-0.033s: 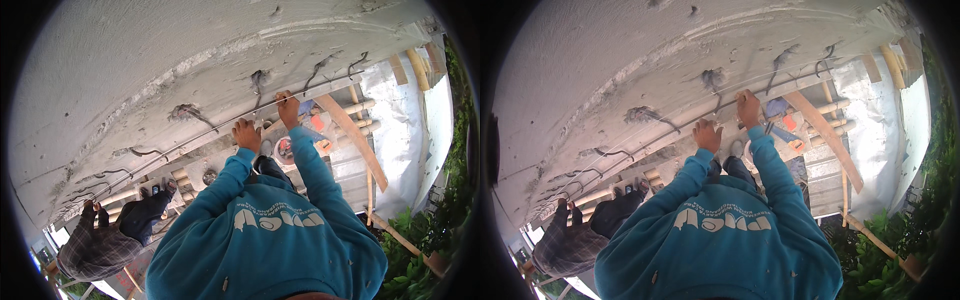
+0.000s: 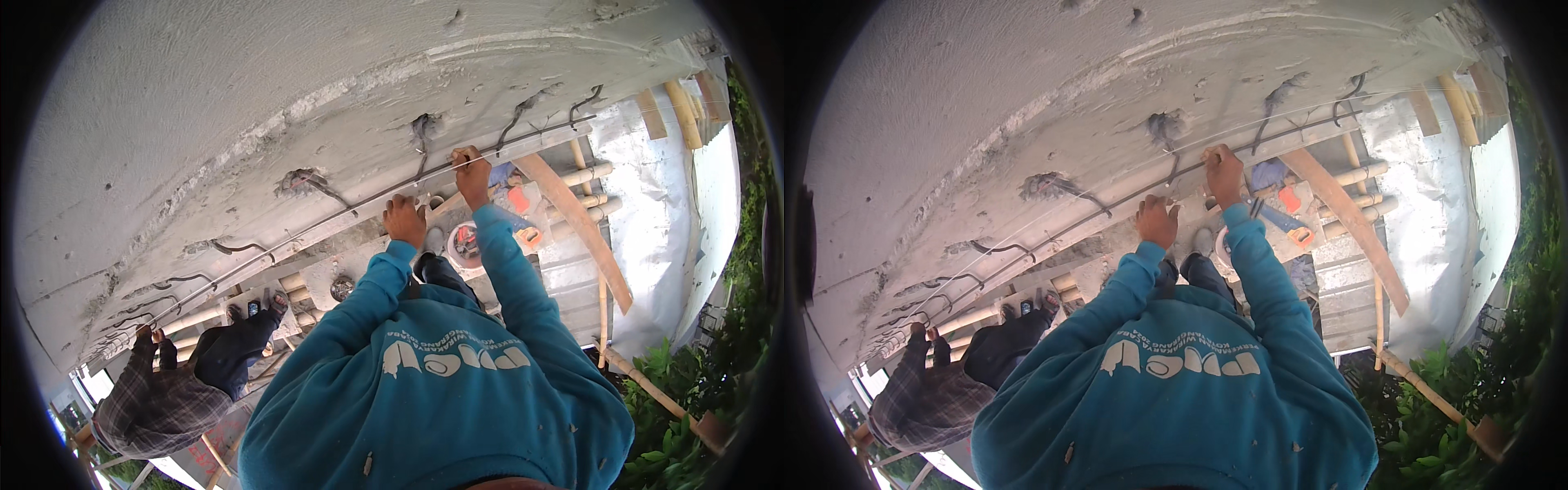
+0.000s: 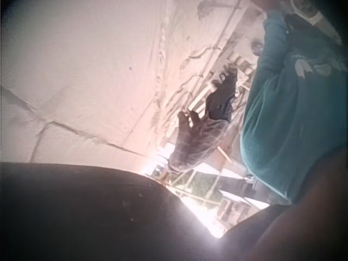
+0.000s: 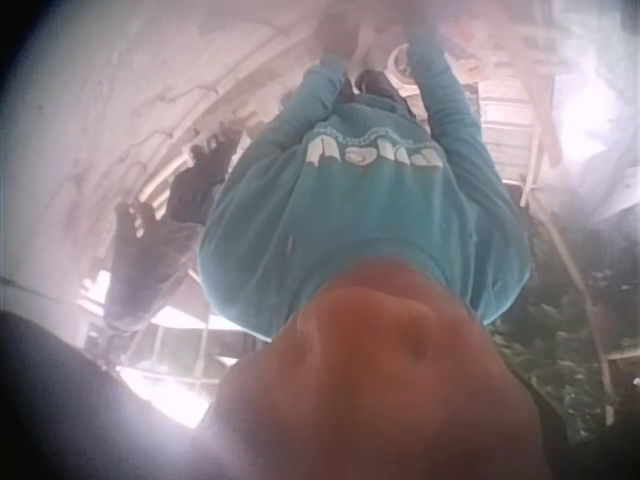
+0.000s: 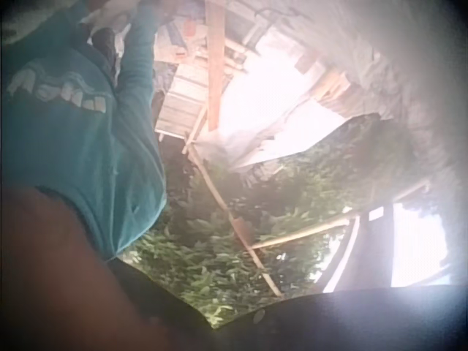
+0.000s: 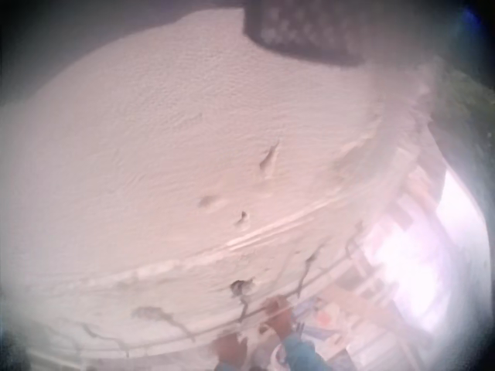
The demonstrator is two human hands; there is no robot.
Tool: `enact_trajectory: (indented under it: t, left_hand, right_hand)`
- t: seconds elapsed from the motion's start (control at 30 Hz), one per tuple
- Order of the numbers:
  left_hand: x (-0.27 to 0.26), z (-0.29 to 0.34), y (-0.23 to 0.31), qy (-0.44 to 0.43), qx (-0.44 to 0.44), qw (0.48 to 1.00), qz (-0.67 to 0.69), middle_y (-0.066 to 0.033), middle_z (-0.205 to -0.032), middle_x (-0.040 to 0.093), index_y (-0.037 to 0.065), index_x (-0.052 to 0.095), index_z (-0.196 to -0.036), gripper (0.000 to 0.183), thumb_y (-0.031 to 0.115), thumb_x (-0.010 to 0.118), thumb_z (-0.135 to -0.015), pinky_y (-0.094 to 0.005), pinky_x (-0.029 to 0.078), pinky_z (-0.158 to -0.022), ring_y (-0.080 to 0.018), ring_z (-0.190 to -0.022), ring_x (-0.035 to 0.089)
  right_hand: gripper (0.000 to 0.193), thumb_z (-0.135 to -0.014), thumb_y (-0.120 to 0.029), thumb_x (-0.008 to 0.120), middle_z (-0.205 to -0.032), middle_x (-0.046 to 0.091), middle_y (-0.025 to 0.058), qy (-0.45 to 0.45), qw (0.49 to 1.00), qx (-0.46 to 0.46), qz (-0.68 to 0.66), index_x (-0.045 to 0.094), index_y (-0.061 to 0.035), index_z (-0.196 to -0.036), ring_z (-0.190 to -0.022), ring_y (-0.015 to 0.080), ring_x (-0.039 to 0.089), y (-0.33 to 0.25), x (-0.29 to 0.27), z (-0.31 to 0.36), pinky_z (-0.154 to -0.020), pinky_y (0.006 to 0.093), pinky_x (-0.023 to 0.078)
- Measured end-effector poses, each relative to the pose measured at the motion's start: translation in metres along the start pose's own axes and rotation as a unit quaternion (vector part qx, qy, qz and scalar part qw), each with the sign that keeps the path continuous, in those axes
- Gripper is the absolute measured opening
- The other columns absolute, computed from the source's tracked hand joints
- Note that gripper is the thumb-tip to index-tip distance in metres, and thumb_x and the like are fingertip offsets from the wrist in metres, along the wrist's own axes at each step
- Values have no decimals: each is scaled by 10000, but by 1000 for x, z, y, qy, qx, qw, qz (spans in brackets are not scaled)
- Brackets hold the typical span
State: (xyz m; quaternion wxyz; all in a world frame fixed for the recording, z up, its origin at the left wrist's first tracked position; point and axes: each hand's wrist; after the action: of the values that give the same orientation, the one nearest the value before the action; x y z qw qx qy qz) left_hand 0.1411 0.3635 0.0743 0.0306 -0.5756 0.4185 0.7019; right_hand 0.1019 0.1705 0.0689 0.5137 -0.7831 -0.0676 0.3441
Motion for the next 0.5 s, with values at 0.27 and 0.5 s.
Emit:
enact_trajectory:
  t: [0.27, 0.5]
  left_hand:
    - [38, -6, -40, -170, -396, 514, 742, -170, -1275, 580, -42, 495, -1327, 454, 266, 504, -993, -425, 531, -950, -313, -1129, 594]
    - [142, -33, -94, -172, -340, 369, 848, -121, -1294, 591, 111, 568, -1267, 353, 296, 569, -967, -396, 512, -940, -302, -1136, 585]
  right_hand:
    - [117, -948, -119, 622, -812, 671, 38, -46, 996, 42, -63, 660, -8, -952, -664, 80, 597, 28, 3, -7, -603, 242, 517]
    - [108, -887, -95, 649, -858, 704, 119, -69, 993, 90, -36, 668, -7, -946, -764, 193, 675, 4, -4, -13, -685, 310, 531]
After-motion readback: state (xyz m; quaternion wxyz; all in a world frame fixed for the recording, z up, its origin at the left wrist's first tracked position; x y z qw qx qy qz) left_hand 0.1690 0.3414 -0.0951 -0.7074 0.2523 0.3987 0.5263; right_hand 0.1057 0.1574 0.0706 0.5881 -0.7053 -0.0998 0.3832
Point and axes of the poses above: each hand's wrist, its own z-axis away from the middle knuckle, its own x-axis out of the palm, y = z × x
